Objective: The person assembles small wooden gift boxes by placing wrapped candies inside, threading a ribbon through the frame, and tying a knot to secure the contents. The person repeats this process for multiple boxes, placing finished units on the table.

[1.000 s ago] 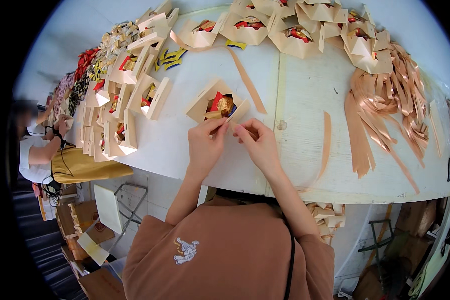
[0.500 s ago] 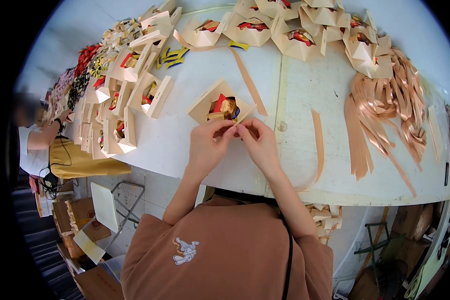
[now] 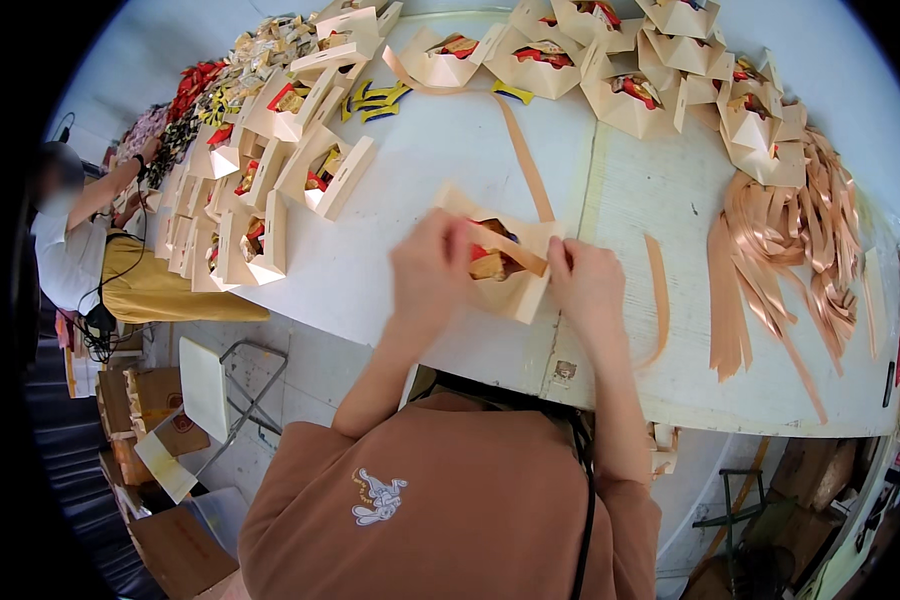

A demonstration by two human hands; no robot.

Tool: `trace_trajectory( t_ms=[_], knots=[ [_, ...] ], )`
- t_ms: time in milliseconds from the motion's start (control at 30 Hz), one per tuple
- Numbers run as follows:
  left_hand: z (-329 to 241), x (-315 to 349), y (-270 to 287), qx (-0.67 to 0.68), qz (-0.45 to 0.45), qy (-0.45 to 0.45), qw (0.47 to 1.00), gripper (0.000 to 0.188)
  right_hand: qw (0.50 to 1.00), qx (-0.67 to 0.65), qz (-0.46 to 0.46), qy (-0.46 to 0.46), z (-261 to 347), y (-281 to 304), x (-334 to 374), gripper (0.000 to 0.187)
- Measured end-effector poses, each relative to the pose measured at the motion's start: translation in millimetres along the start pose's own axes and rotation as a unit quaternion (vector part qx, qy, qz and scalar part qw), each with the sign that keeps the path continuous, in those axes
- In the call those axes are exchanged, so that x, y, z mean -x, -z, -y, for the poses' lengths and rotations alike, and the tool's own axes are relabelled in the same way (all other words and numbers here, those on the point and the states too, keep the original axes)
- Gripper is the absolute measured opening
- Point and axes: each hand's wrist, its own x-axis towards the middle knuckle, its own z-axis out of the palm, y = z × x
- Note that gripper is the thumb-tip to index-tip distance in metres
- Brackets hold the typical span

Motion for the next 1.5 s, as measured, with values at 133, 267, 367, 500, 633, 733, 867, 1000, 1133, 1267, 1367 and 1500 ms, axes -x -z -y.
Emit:
trace_trajectory(
  t_ms=[133, 267, 367, 500, 633, 733, 867, 1000, 1133, 1267, 1367, 1500],
  knots=[
    [9, -21, 39, 0.165, 0.055, 0.191, 0.966, 0.025, 0.991, 0.066, -0.083, 0.085, 7, 24, -6, 0.028],
    [1, -24, 39, 0.294, 0.073, 0.183, 0.935, 0.028, 0.929, -0.03, -0.211, 0.303, 62, 14, -13, 0.018],
    [-2, -22, 32, 0.278, 0.067, 0.139, 0.948, 0.022, 0.952, -0.22, 0.033, 0.209, 87, 6, -9, 0.018],
    [13, -14, 31, 0.232, 0.028, 0.101, 0.967, 0.012, 0.951, -0.259, 0.14, 0.093, 88, 4, -12, 0.018],
    [28, 6, 40, 0.161, 0.118, 0.126, 0.972, 0.024, 0.967, -0.173, 0.147, 0.112, 71, -3, -13, 0.019],
    [39, 16, 37, 0.215, 0.204, 0.185, 0.937, 0.038, 0.969, -0.105, 0.149, 0.168, 64, -23, -11, 0.021],
    [37, 18, 32, 0.211, 0.181, 0.182, 0.943, 0.045, 0.97, -0.03, 0.167, 0.176, 72, -25, -13, 0.022],
    [35, 16, 34, 0.214, 0.176, 0.174, 0.945, 0.047, 0.97, -0.014, 0.18, 0.164, 76, -27, -14, 0.021],
    [33, 17, 37, 0.202, 0.187, 0.165, 0.947, 0.051, 0.968, 0.003, 0.195, 0.156, 84, -27, -16, 0.021],
    [35, 16, 49, 0.299, 0.199, 0.23, 0.904, 0.05, 0.97, -0.027, 0.126, 0.206, 73, -37, -12, 0.023],
    [55, 14, 40, 0.367, 0.191, 0.259, 0.873, 0.042, 0.97, 0.008, 0.103, 0.218, 75, -38, -7, 0.024],
    [65, 15, 33, 0.381, 0.2, 0.273, 0.861, 0.029, 0.964, 0.068, 0.049, 0.253, 78, -51, -2, 0.029]
  ],
)
